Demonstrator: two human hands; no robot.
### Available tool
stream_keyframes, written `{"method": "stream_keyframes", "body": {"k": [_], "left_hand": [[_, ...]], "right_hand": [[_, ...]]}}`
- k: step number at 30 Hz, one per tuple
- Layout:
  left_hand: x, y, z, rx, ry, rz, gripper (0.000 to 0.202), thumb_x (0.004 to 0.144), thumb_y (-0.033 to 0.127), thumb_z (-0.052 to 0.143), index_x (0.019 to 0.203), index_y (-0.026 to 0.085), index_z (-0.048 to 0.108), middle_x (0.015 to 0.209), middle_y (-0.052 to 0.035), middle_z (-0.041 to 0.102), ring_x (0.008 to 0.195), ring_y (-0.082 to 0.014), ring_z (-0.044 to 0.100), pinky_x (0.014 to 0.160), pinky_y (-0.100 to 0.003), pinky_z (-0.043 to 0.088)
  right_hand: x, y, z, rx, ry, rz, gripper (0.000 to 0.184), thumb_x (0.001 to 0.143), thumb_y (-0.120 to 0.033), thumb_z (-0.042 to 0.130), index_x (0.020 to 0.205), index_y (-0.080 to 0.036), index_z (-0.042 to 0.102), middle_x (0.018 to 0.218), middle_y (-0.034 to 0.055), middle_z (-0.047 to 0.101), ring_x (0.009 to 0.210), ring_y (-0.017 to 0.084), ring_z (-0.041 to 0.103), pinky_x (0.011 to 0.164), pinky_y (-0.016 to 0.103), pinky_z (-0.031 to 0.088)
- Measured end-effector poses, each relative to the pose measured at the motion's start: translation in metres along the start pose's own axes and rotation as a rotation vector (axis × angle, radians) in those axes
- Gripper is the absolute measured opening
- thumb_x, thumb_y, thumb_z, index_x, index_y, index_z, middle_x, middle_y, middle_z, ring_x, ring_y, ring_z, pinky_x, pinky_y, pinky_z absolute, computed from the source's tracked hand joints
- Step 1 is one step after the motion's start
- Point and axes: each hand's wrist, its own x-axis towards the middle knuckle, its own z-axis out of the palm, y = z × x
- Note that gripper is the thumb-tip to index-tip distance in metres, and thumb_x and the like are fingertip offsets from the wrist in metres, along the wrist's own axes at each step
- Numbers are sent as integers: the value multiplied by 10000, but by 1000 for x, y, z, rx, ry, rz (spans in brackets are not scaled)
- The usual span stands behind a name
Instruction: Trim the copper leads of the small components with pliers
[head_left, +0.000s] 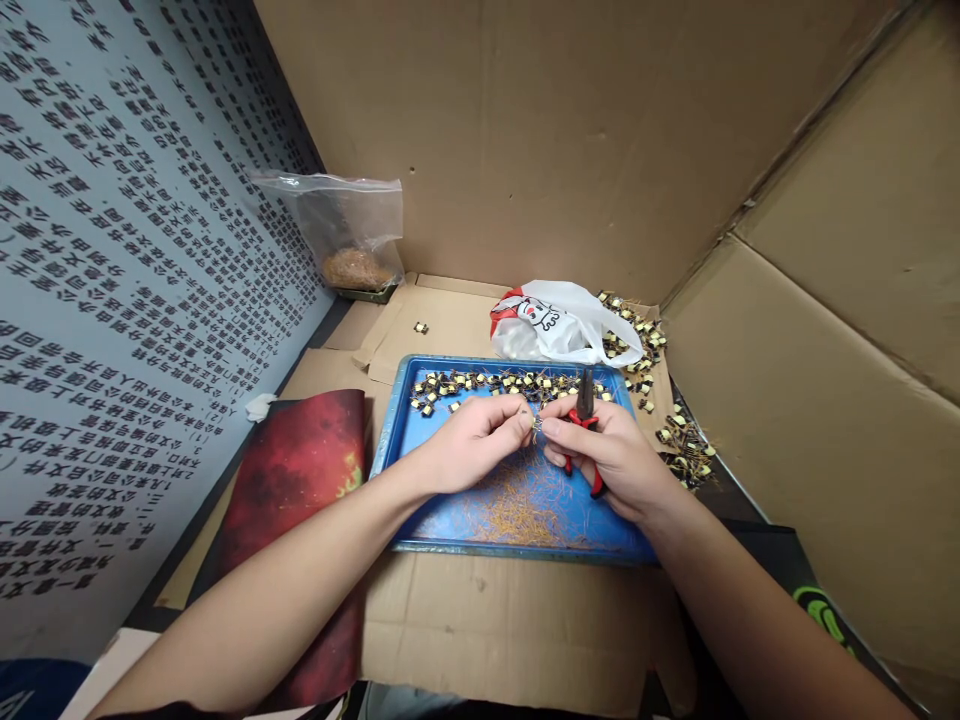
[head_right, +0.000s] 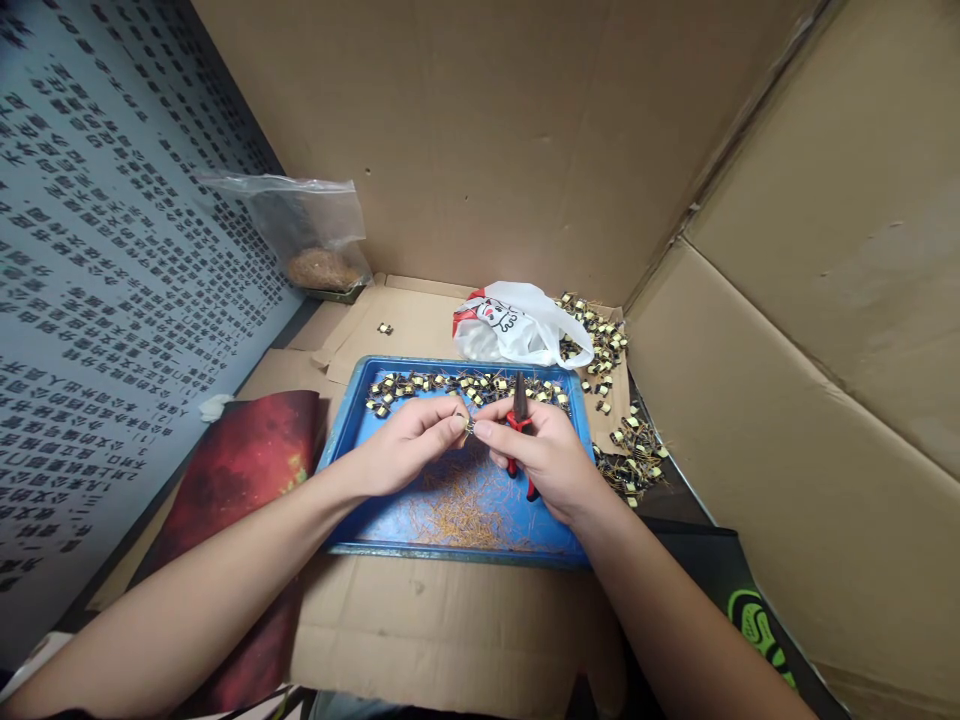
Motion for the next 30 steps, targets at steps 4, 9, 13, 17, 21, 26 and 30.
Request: {"method": "stream_keyframes", "body": {"k": [4, 9, 13, 17, 21, 26, 30], "left_hand": [[0, -1, 0, 10, -11, -3, 450, 1053, 538, 477, 785, 180, 529, 727, 20, 467, 674, -134, 407, 655, -284, 345], [0, -4, 0, 39, -9, -25, 470, 1051, 564, 472, 783, 181, 524, 724, 19, 458, 681, -137, 403, 653, -286, 329], [0, -4, 0, 24, -22, -12, 462, 1048, 553, 480, 777, 182, 517, 721, 21, 449, 679, -135, 394, 651, -286, 329], [1, -4, 1, 2, -33, 1, 431, 1037, 521, 490, 773, 182, 519, 710, 29, 433, 671, -132, 385, 640, -280, 326], [2, -3, 0, -10, -35, 2, 413, 1021, 499, 497, 752, 186, 506, 695, 36, 423, 659, -125, 371, 628, -271, 319], [2, -2, 0, 25, -48, -47, 389, 977, 476, 537, 714, 197, 471, 655, 52, 374, 622, -113, 336, 592, -265, 273], [2, -2, 2, 58, -39, -66, 361, 932, 423, 567, 679, 199, 441, 638, 58, 357, 609, -104, 322, 591, -258, 261]], "right_hand": [[0, 0, 1, 47, -8, 5, 342, 733, -371, 969, 898, -184, 734, 601, -42, 584, 556, 124, 518, 549, 266, 360], [0, 2, 0, 92, -9, 19, 353, 718, -355, 983, 903, -184, 736, 616, -45, 586, 552, 121, 522, 539, 264, 370], [0, 3, -1, 101, -15, 25, 338, 723, -336, 980, 910, -181, 744, 609, -44, 590, 545, 119, 521, 535, 262, 370], [0, 2, -1, 52, -14, 21, 327, 729, -355, 966, 892, -177, 745, 597, -31, 603, 546, 125, 520, 531, 262, 355], [0, -1, 0, -15, -2, 12, 326, 738, -386, 944, 880, -177, 737, 584, -28, 598, 542, 122, 488, 545, 271, 350], [-1, -4, -4, -156, -7, -108, 275, 829, -402, 838, 973, -175, 781, 644, -18, 596, 591, 140, 500, 573, 292, 361], [-4, -7, 0, -425, 94, -363, 144, 903, -335, 765, 921, -195, 794, 744, 17, 665, 669, 167, 563, 638, 323, 433]]}}
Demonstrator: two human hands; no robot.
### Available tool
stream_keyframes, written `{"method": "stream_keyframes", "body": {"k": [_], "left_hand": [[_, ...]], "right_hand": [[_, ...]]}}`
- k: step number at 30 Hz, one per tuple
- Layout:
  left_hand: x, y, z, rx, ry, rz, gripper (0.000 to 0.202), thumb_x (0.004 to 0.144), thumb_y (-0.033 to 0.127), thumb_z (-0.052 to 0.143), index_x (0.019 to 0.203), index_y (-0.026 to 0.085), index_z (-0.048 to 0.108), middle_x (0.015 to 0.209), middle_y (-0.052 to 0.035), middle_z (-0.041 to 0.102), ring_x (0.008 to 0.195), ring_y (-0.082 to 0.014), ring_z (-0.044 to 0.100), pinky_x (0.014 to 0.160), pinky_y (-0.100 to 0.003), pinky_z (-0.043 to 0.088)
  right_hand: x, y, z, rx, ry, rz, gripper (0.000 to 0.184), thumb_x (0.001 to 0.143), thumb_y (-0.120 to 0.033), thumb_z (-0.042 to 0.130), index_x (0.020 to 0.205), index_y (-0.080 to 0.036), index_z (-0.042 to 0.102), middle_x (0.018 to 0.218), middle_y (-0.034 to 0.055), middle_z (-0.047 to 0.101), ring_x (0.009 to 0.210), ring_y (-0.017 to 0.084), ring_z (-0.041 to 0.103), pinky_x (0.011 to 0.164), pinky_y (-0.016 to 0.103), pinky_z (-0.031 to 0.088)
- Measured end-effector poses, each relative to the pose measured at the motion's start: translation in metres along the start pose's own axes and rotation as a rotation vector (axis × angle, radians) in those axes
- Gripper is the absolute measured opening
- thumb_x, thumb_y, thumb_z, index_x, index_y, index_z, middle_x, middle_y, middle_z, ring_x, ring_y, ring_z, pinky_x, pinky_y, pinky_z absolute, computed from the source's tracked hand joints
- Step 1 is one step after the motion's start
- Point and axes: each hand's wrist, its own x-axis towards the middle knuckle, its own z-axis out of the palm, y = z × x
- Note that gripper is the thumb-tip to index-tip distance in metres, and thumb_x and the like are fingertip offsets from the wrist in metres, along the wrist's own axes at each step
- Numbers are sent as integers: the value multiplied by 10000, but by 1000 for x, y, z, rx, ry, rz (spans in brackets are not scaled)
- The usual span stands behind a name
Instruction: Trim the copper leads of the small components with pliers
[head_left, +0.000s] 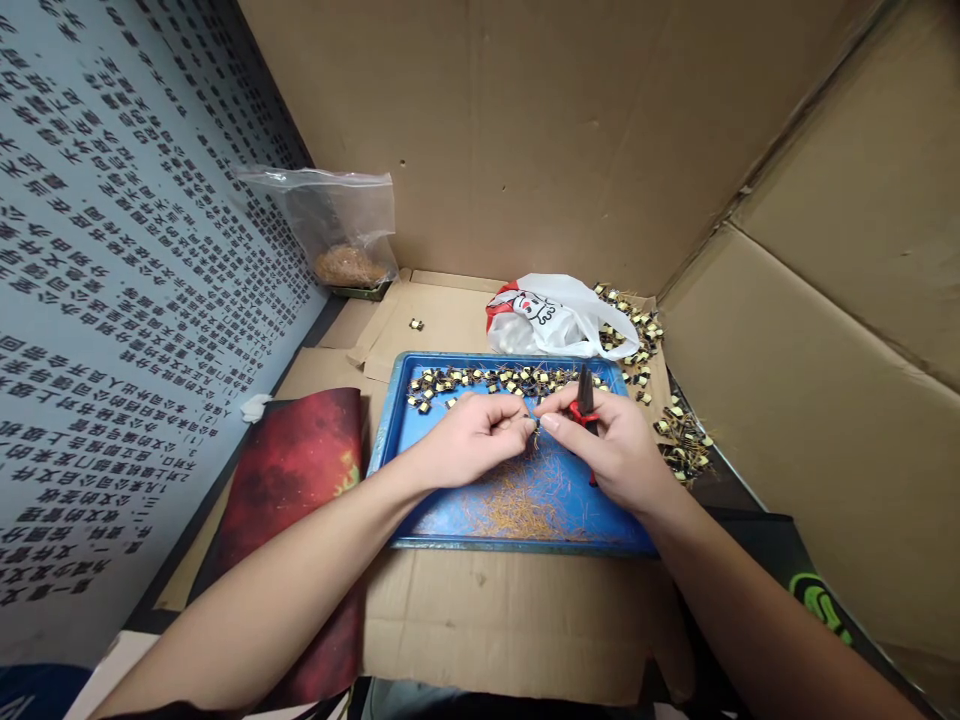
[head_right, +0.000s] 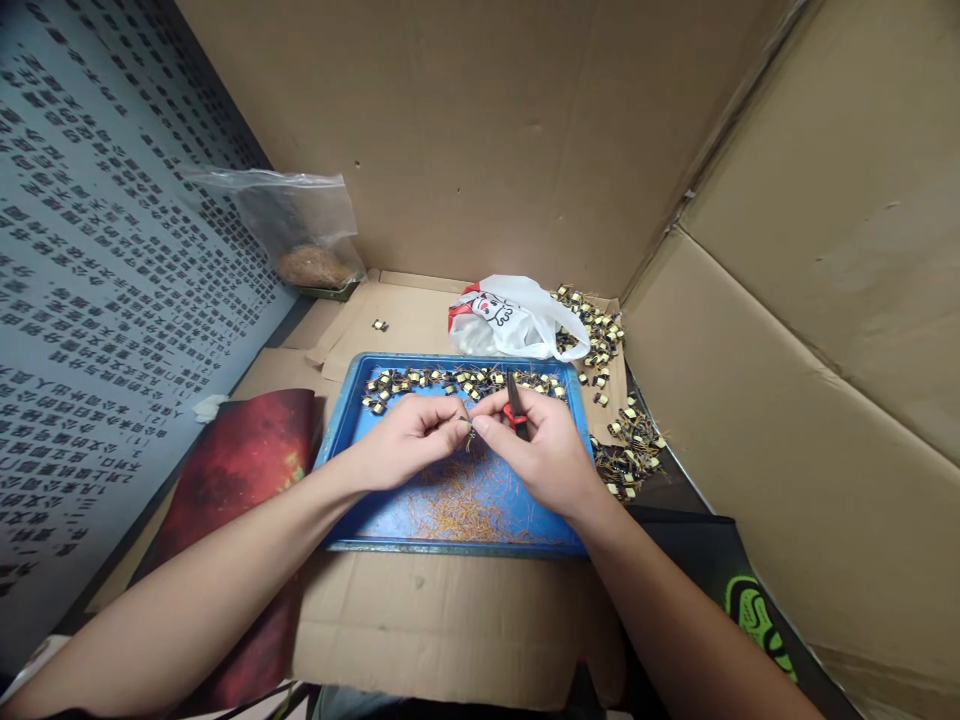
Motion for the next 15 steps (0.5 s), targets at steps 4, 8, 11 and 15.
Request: {"method": "stream_keyframes", "body": {"k": [4, 8, 11, 15], "left_hand": [[0, -2, 0, 22, 41, -14, 362, 922, 416, 573, 670, 200, 427, 635, 55, 353, 620, -109, 323, 596, -260, 255], [0, -2, 0, 14, 89, -3, 381, 961, 457, 538, 697, 195, 456, 666, 44, 376, 640, -119, 342, 607, -266, 261], [0, -1, 0, -35, 130, 18, 408, 998, 494, 515, 727, 191, 483, 683, 39, 400, 654, -125, 367, 619, -264, 289], [-2, 0, 1, -162, 133, 22, 403, 1025, 497, 520, 773, 184, 550, 641, 48, 409, 624, -127, 375, 610, -259, 308]], "right_hand": [[-5, -4, 8, -251, 107, -222, 136, 966, -238, 701, 852, -213, 771, 829, 44, 702, 765, 200, 628, 699, 351, 468], [-10, -6, 12, -298, 116, -341, 101, 980, -173, 693, 941, -218, 774, 875, 45, 707, 817, 206, 653, 738, 355, 493], [-10, -5, 12, -258, 131, -351, 84, 974, -176, 705, 939, -225, 764, 859, 33, 695, 810, 200, 649, 738, 348, 497], [-8, -4, 12, -129, 118, -227, 84, 973, -238, 699, 900, -226, 740, 837, 20, 705, 779, 192, 651, 720, 337, 496]]}}
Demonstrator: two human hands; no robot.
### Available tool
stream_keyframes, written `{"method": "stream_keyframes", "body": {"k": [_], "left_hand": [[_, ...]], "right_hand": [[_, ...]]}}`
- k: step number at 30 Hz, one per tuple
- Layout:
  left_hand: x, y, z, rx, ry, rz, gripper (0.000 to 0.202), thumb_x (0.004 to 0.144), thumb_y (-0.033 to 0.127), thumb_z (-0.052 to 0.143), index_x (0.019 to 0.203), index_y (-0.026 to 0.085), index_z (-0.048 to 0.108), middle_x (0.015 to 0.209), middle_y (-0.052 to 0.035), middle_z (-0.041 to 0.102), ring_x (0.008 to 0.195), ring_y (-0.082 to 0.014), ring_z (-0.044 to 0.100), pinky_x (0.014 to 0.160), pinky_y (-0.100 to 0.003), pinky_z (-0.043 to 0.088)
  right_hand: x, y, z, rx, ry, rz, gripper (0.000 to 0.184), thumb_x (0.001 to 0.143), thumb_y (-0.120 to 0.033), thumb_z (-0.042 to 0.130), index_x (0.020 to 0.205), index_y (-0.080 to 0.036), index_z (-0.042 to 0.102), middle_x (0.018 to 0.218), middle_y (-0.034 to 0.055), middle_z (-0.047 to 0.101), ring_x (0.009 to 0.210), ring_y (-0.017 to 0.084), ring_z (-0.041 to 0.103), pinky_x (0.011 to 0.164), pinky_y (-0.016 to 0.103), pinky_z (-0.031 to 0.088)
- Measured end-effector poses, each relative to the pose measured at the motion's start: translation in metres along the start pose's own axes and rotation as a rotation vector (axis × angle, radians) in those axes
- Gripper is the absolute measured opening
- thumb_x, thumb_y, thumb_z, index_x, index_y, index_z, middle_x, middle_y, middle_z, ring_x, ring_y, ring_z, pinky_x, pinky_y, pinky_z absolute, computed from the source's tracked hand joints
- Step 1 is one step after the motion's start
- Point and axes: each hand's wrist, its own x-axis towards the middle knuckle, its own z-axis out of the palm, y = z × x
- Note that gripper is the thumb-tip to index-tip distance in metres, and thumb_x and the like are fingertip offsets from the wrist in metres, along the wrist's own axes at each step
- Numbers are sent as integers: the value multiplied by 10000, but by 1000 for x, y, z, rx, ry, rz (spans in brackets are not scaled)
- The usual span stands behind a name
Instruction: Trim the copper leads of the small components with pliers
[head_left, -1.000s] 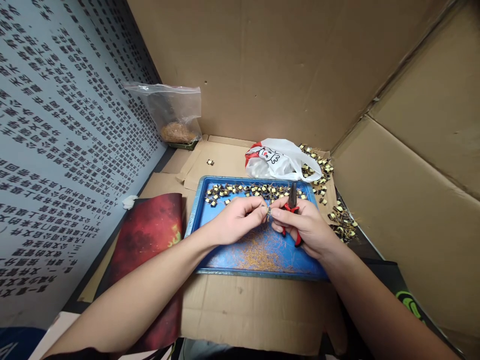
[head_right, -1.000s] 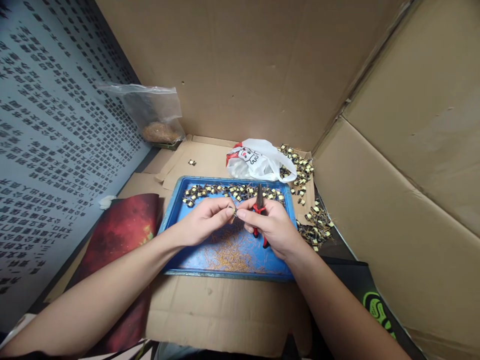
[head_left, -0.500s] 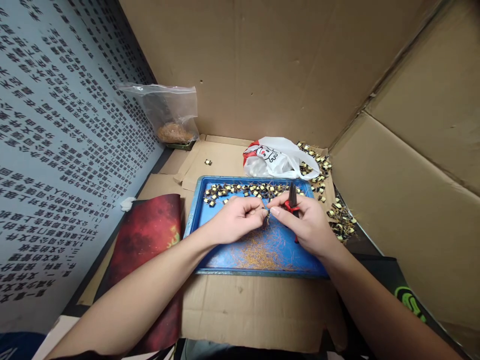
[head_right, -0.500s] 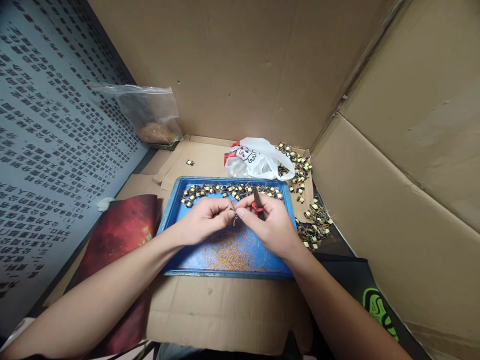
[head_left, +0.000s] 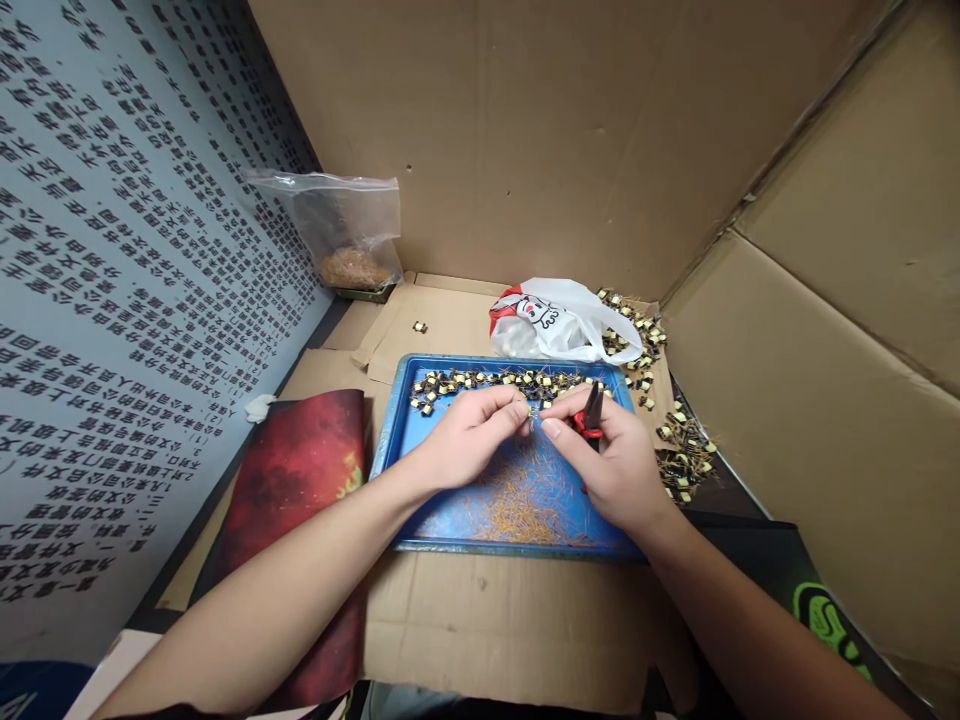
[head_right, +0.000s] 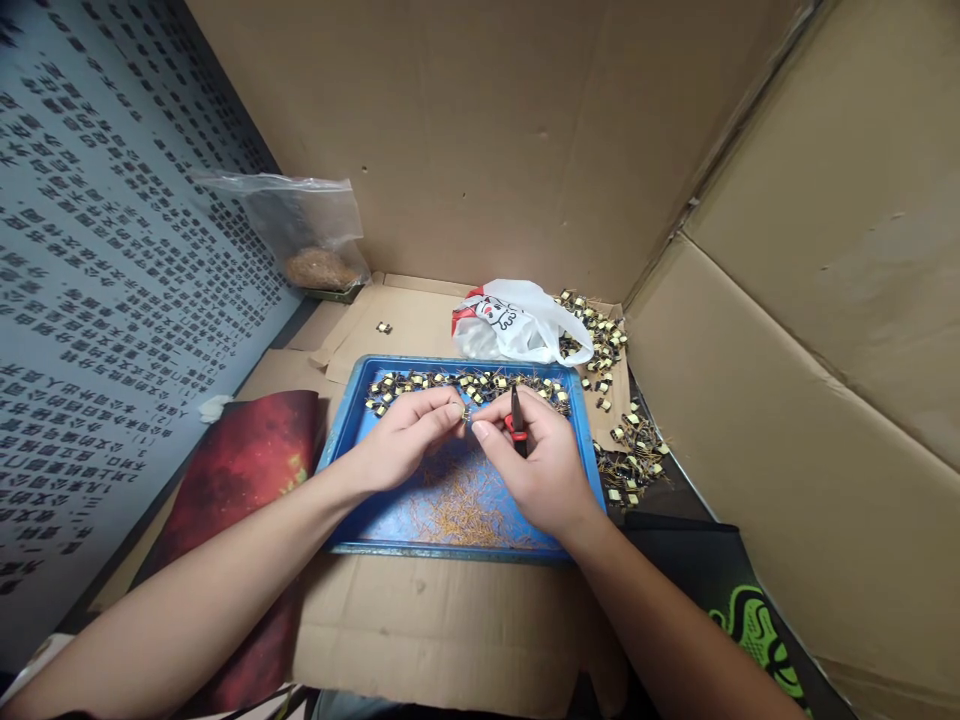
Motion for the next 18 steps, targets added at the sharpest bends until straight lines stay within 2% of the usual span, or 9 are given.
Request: {"method": "stream_keyframes", "body": {"k": [5, 8, 18], "left_hand": [[-1, 2, 1, -90, -53, -21, 407, 1018, 512, 535, 796, 176, 591, 635, 46, 445, 592, -119, 381, 597, -260, 312], [0, 4, 1, -55, -85, 0, 407, 1005, 494, 553, 755, 174, 575, 649, 43, 451, 600, -114, 374, 602, -263, 311], [1, 4, 1, 49, -59, 1, 398, 988, 434, 530, 679, 186, 494, 652, 43, 428, 615, -111, 365, 607, -269, 302]], "right_hand": [[4, 2, 1, 147, -81, 189, 124, 949, -305, 707, 875, -205, 712, 763, 5, 692, 662, 164, 591, 625, 310, 442], [6, 5, -1, 133, -90, 221, 140, 940, -316, 711, 865, -198, 704, 720, -7, 643, 629, 154, 542, 605, 307, 415], [1, -2, -7, -217, 12, -123, 117, 1000, -175, 631, 891, -217, 639, 892, 38, 631, 818, 196, 598, 725, 337, 468]]}}
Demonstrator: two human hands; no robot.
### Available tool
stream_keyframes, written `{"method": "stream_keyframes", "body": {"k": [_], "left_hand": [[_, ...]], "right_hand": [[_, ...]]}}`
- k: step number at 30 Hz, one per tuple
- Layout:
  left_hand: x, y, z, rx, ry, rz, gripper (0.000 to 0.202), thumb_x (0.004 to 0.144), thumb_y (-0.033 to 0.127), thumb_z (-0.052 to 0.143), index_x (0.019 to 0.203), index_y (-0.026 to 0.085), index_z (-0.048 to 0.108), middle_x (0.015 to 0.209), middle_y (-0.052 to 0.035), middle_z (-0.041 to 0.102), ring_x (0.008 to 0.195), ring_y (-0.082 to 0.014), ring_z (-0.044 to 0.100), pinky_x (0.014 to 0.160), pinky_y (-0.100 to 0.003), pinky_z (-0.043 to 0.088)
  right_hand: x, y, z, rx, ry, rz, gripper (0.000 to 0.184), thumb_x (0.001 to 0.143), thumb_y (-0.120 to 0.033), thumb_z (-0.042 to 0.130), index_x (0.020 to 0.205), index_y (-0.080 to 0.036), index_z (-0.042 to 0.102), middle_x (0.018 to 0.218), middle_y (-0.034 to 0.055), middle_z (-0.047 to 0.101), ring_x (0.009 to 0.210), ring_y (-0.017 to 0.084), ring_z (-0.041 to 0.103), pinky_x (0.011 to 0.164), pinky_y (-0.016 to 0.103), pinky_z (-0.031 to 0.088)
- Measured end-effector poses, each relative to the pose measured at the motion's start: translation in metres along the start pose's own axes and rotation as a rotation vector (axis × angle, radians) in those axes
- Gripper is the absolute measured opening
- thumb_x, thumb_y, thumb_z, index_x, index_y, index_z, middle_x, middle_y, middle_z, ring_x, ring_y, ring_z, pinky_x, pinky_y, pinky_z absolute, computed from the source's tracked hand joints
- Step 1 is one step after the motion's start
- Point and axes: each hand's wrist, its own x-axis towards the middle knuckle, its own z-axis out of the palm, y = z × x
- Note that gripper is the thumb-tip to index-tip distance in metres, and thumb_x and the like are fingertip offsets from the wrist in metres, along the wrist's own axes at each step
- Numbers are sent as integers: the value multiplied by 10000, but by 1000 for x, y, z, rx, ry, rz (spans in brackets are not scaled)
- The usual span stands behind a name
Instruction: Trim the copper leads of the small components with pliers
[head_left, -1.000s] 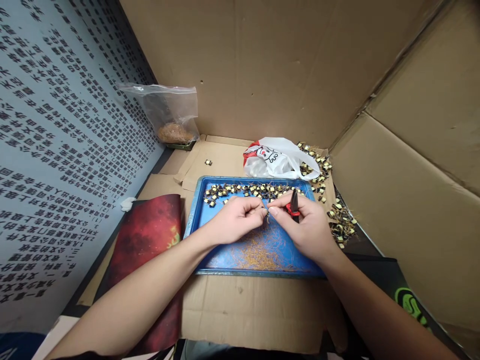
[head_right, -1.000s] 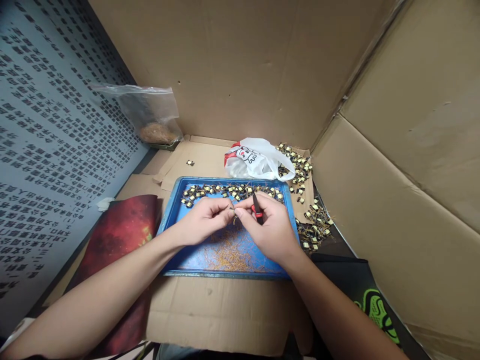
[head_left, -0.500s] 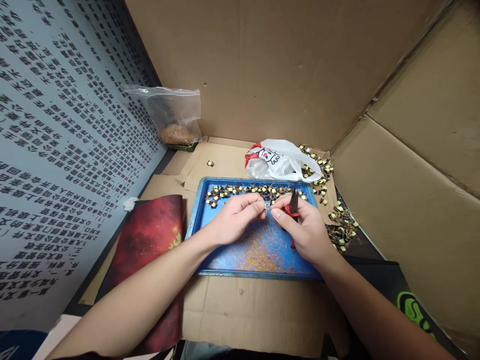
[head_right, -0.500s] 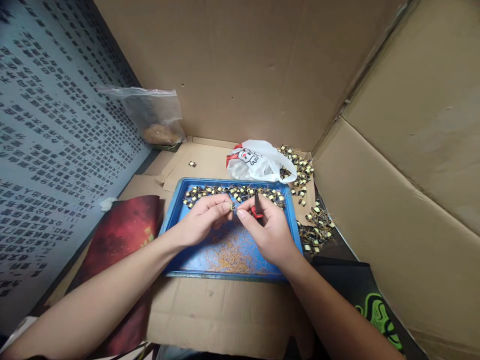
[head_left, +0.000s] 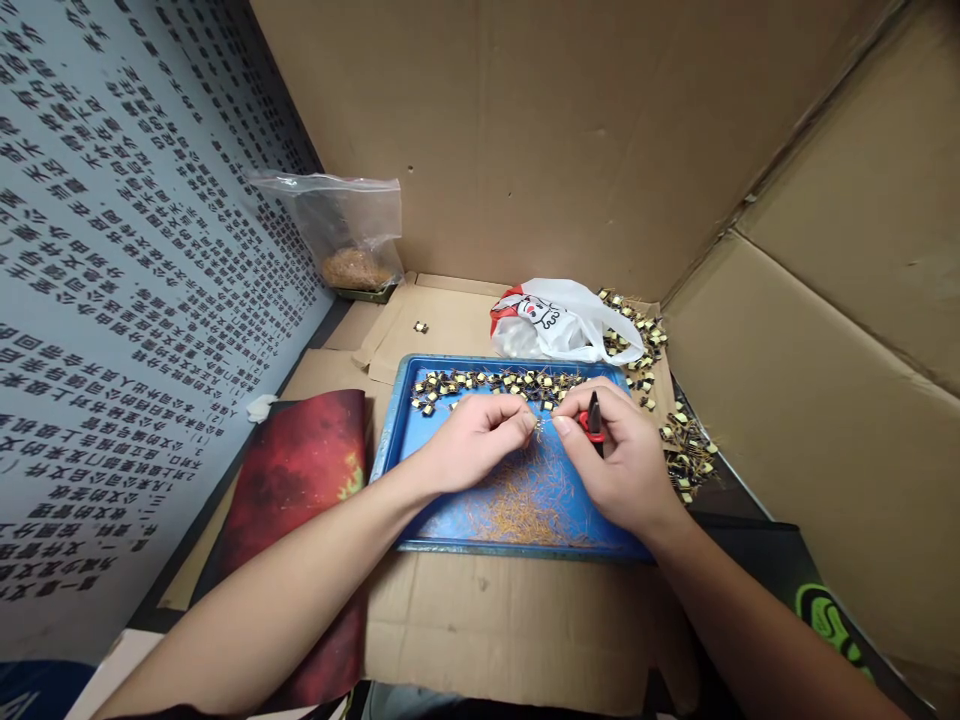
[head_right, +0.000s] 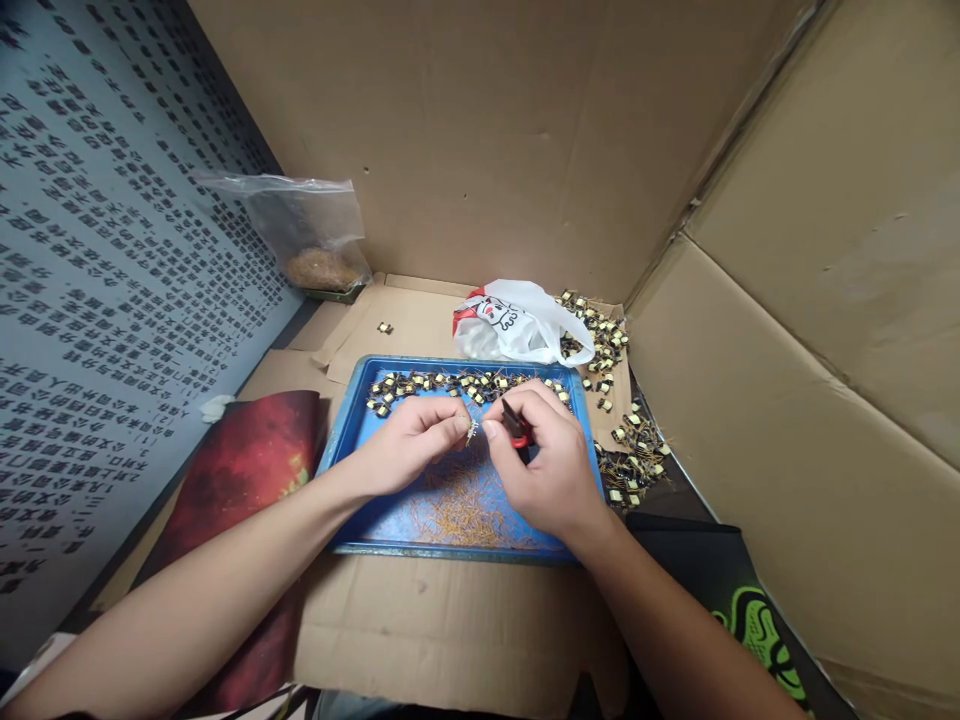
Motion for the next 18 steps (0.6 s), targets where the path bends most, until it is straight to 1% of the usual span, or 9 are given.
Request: {"method": "stream_keyframes", "body": {"k": [4, 6, 7, 9, 11, 13, 15, 18], "left_hand": [[-1, 1, 1, 24, -39, -24, 389, 969, 413, 542, 659, 192, 464, 637, 51, 376, 620, -110, 337, 604, -266, 281], [-1, 2, 1, 14, -73, -25, 386, 948, 402, 564, 646, 198, 436, 625, 57, 348, 611, -107, 318, 596, -263, 273], [-2, 2, 1, 4, -94, -23, 383, 939, 398, 576, 644, 201, 431, 620, 60, 344, 606, -106, 312, 591, -262, 272], [-3, 2, 1, -21, -137, -19, 368, 930, 396, 591, 655, 201, 443, 616, 61, 363, 598, -105, 315, 585, -259, 278], [-3, 2, 1, -42, -161, -13, 356, 940, 405, 588, 676, 199, 468, 624, 56, 394, 597, -107, 333, 585, -260, 293], [-3, 2, 0, -56, -148, -2, 371, 964, 429, 569, 689, 197, 478, 634, 53, 411, 600, -108, 347, 589, -262, 306], [-2, 2, 0, -67, -115, 9, 396, 991, 461, 548, 705, 193, 498, 642, 51, 421, 602, -109, 356, 594, -264, 314], [-2, 2, 0, -75, -71, 10, 422, 1015, 503, 536, 741, 183, 538, 651, 49, 435, 602, -111, 366, 593, -264, 312]], "right_hand": [[0, -2, 0, -10, -23, -96, 90, 983, -138, 646, 952, -222, 648, 930, 55, 654, 867, 214, 626, 769, 360, 499], [1, -1, 0, 13, -50, -92, 77, 984, -148, 650, 967, -222, 664, 944, 63, 667, 892, 223, 638, 782, 368, 509], [2, 0, 0, 30, -65, -66, 70, 987, -164, 649, 955, -222, 672, 936, 62, 669, 889, 223, 637, 777, 366, 507], [4, 3, 0, 94, -96, 31, 86, 988, -213, 650, 910, -219, 685, 895, 50, 666, 847, 210, 622, 751, 352, 495], [6, 6, 0, 216, -138, 177, 126, 978, -286, 668, 879, -211, 690, 821, 28, 645, 762, 187, 586, 700, 331, 469], [7, 10, 0, 362, -185, 345, 177, 957, -363, 707, 888, -200, 691, 734, -3, 599, 670, 162, 527, 633, 311, 424], [6, 13, 1, 490, -236, 483, 234, 931, -417, 753, 909, -194, 686, 673, -31, 548, 611, 145, 471, 585, 299, 371], [3, 14, 1, 646, -287, 575, 285, 882, -434, 825, 915, -195, 674, 645, -45, 540, 597, 138, 456, 582, 291, 348]]}}
